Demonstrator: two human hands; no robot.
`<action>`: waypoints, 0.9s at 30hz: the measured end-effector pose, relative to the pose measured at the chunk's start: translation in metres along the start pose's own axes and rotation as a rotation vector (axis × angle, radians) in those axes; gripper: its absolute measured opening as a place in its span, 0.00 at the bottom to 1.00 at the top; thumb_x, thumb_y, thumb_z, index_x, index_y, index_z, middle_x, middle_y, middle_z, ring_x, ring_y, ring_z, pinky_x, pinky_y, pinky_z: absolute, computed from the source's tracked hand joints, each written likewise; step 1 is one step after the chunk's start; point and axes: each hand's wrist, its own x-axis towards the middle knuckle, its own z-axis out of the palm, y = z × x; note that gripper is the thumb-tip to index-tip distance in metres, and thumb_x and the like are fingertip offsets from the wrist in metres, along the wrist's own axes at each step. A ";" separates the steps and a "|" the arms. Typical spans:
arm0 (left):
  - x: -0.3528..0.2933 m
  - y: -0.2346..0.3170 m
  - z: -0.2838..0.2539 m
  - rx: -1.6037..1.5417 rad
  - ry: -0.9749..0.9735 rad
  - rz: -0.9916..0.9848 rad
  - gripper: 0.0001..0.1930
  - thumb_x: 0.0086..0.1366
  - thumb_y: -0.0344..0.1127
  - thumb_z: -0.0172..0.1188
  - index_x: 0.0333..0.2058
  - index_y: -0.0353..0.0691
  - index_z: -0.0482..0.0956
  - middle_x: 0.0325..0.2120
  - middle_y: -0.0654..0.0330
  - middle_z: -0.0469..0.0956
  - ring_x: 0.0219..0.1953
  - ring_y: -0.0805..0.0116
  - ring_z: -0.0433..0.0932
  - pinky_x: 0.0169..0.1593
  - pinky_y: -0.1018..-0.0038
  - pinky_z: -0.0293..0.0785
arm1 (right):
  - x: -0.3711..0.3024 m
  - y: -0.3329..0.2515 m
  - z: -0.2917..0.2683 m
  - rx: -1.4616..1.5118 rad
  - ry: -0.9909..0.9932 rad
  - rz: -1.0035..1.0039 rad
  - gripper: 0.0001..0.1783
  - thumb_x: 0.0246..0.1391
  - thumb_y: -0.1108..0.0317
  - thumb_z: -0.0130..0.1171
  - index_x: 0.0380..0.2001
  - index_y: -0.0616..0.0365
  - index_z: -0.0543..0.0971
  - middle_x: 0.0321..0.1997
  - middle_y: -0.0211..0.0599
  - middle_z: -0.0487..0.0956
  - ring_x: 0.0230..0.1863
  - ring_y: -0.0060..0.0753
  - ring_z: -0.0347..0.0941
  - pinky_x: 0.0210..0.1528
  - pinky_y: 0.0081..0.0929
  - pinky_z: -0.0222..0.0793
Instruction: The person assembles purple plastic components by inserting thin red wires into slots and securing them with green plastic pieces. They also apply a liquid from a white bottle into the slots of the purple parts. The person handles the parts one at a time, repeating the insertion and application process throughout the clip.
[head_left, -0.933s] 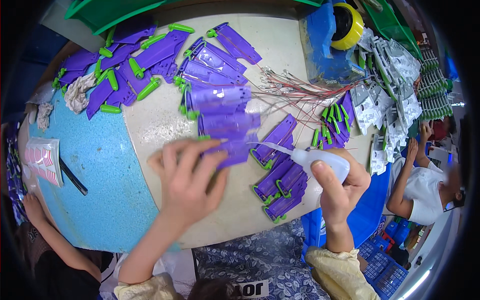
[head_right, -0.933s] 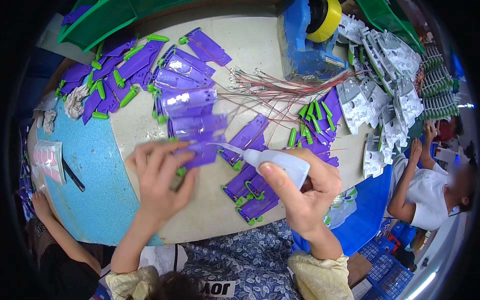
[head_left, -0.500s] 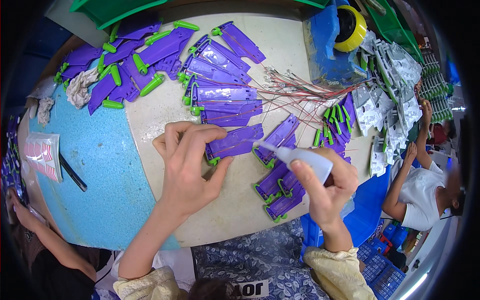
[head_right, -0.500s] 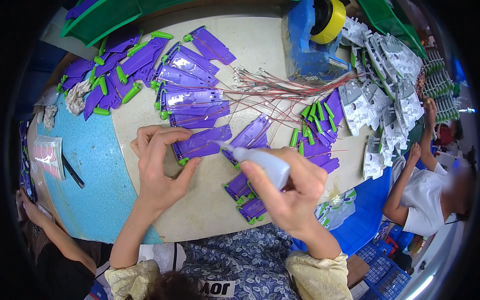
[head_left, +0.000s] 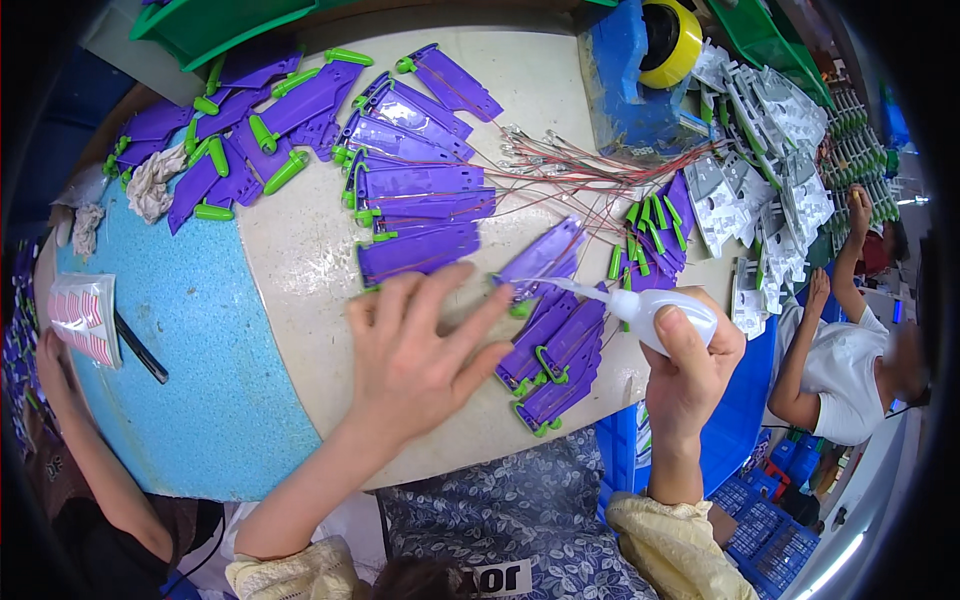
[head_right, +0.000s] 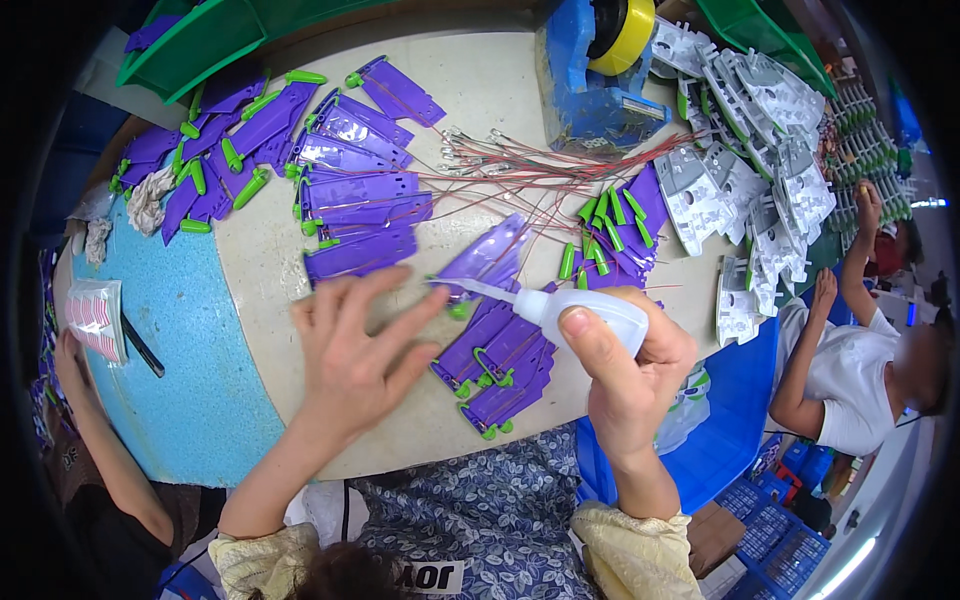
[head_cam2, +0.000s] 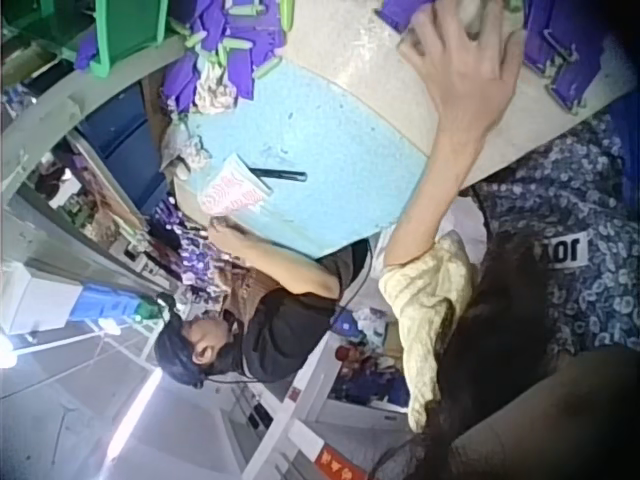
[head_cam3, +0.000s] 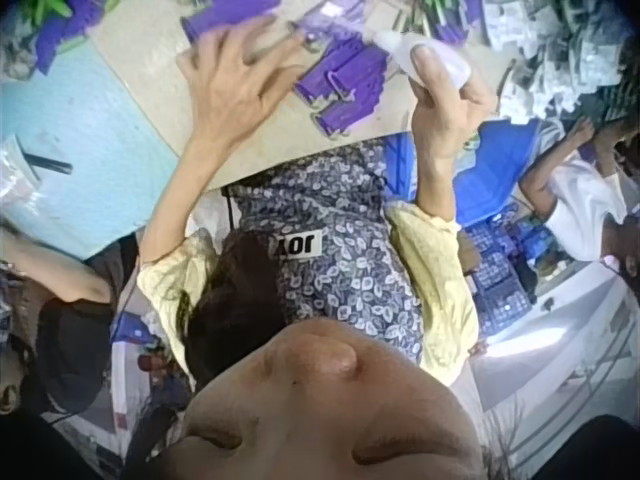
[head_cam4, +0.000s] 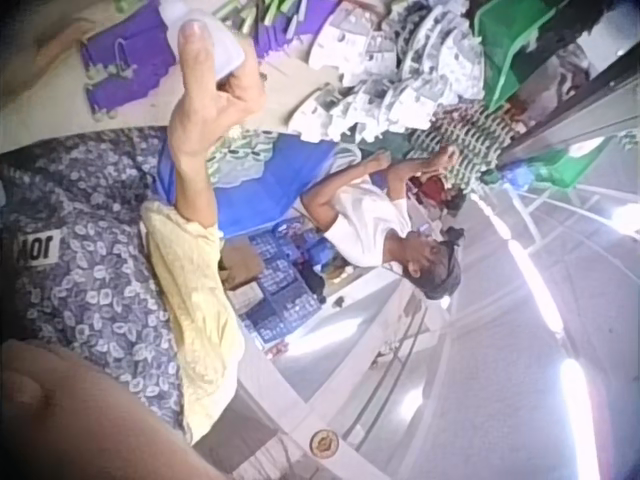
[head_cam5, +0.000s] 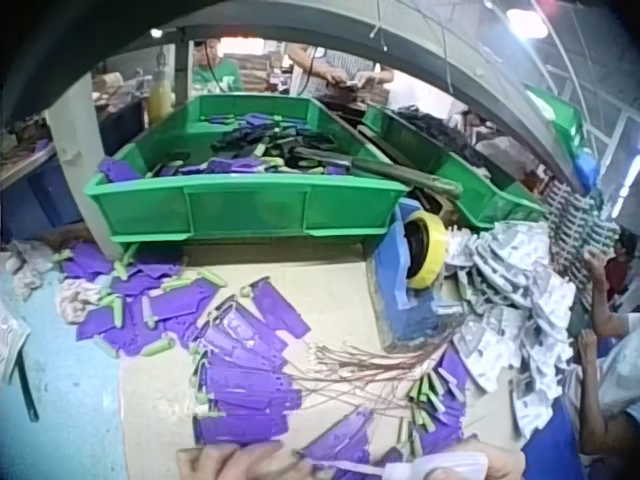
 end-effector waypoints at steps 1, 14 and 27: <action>0.000 -0.002 -0.002 0.009 0.052 -0.047 0.20 0.53 0.43 0.74 0.45 0.48 0.84 0.50 0.64 0.79 0.46 0.59 0.71 0.53 0.59 0.56 | -0.001 0.000 0.002 -0.014 0.008 -0.005 0.14 0.55 0.64 0.66 0.31 0.68 0.82 0.23 0.27 0.76 0.22 0.12 0.63 0.22 0.14 0.51; -0.007 -0.027 -0.014 -0.180 0.115 -0.151 0.20 0.45 0.25 0.74 0.37 0.39 0.76 0.43 0.58 0.83 0.44 0.56 0.70 0.52 0.62 0.62 | 0.004 0.015 0.033 -0.440 -0.193 -0.347 0.10 0.49 0.72 0.74 0.32 0.67 0.85 0.24 0.40 0.82 0.21 0.25 0.77 0.23 0.23 0.68; -0.031 0.009 -0.004 -0.059 0.011 0.083 0.19 0.48 0.46 0.73 0.35 0.44 0.81 0.45 0.67 0.81 0.44 0.64 0.72 0.53 0.57 0.51 | -0.007 0.003 -0.003 -0.152 -0.101 -0.081 0.08 0.53 0.71 0.69 0.33 0.66 0.85 0.24 0.28 0.81 0.23 0.13 0.70 0.25 0.16 0.59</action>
